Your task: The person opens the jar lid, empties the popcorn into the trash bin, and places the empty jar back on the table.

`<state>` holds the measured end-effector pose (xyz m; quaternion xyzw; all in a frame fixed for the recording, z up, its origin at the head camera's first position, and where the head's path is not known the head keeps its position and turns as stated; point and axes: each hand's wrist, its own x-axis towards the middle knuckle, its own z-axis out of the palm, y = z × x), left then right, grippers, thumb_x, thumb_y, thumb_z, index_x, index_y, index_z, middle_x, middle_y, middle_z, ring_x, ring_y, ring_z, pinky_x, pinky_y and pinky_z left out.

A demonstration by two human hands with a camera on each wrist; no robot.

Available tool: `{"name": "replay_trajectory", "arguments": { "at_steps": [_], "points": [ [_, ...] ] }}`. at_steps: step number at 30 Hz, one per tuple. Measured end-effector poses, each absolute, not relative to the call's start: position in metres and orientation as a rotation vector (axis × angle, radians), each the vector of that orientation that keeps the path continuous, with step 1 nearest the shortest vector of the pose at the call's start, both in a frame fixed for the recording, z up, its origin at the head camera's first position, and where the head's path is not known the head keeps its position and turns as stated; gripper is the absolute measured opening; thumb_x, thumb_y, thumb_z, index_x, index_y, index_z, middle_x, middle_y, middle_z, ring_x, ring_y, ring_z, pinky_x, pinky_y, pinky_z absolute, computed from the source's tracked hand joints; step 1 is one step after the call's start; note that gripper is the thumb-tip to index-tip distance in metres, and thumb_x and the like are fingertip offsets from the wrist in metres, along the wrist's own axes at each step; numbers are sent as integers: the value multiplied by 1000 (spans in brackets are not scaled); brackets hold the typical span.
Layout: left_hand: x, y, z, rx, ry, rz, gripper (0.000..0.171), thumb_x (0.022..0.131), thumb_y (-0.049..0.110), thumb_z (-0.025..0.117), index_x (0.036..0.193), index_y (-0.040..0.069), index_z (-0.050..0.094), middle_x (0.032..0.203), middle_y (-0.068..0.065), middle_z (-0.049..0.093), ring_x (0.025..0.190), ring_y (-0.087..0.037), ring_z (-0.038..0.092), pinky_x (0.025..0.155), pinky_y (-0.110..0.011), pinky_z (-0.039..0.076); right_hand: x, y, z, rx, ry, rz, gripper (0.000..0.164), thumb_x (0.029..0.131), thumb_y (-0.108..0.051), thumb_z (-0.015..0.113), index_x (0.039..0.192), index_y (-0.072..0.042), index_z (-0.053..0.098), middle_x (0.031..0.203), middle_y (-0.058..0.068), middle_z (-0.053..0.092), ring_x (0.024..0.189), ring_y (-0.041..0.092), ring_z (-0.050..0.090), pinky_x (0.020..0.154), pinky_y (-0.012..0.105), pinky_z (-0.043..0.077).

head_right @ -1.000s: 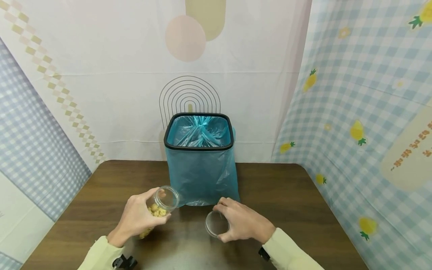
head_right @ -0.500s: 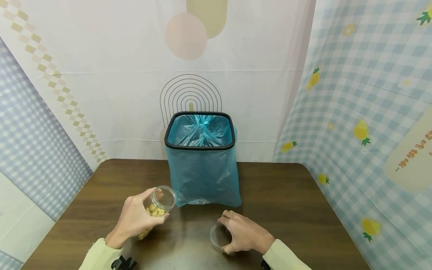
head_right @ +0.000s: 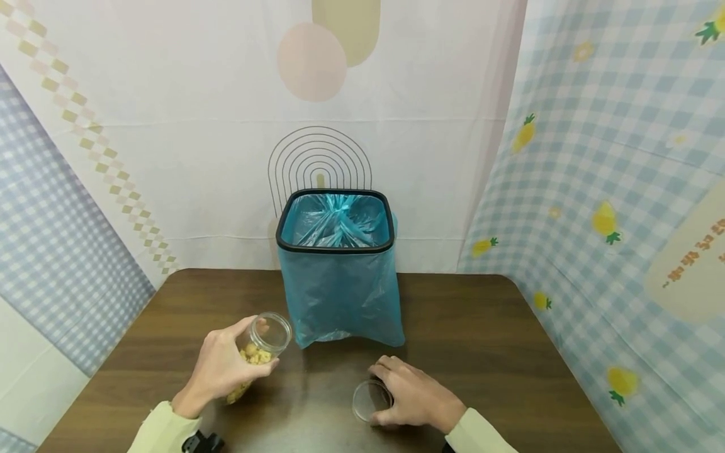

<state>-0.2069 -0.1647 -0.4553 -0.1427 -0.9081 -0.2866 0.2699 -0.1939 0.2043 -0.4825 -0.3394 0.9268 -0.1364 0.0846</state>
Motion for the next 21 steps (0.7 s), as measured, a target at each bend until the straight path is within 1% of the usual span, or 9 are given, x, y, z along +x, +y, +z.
{"name": "replay_trajectory", "arguments": {
  "at_steps": [2, 5, 8, 12, 16, 21],
  "points": [
    [-209, -167, -450, -390, -2435, -753, 73, 47, 47, 89, 111, 19, 68, 80, 11, 70, 61, -5, 62, 54, -22, 47, -192, 208, -476, -950, 2783, -421, 76, 82, -64, 62, 139, -15, 49, 139, 3, 50, 123, 21, 54, 92, 42, 53],
    [-212, -172, -439, -395, -2420, -724, 73, 47, 48, 89, 111, 19, 68, 81, 9, 71, 63, -6, 63, 55, -24, 48, -193, 216, -464, -894, 2802, -435, 78, 84, -67, 57, 142, -14, 46, 144, 8, 48, 129, 26, 52, 98, 48, 49],
    [-217, -179, -426, -404, -2409, -684, 73, 47, 48, 88, 111, 20, 67, 82, 8, 71, 63, -7, 63, 55, -26, 48, -196, 226, -446, -859, 2848, -430, 84, 84, -72, 50, 143, -13, 44, 147, 8, 46, 133, 27, 49, 103, 49, 46],
    [-224, -190, -409, -431, -2395, -622, 72, 48, 48, 87, 110, 19, 67, 82, 7, 71, 64, -9, 64, 55, -28, 48, -206, 238, -409, -801, 2933, -377, 91, 84, -77, 43, 148, -12, 39, 151, 10, 42, 137, 30, 44, 108, 52, 41],
    [-233, -199, -390, -459, -2383, -573, 70, 49, 47, 87, 109, 18, 67, 82, 4, 72, 64, -11, 64, 55, -31, 49, -216, 244, -366, -768, 3018, -291, 92, 85, -76, 42, 151, -12, 33, 154, 12, 38, 139, 34, 41, 108, 56, 39],
    [-245, -204, -358, -512, -2380, -508, 68, 50, 46, 86, 108, 16, 67, 79, 1, 71, 62, -13, 63, 52, -31, 49, -230, 241, -317, -743, 3074, -207, 91, 87, -75, 40, 154, -16, 24, 158, 12, 31, 142, 36, 37, 109, 58, 36]
  ]
}}
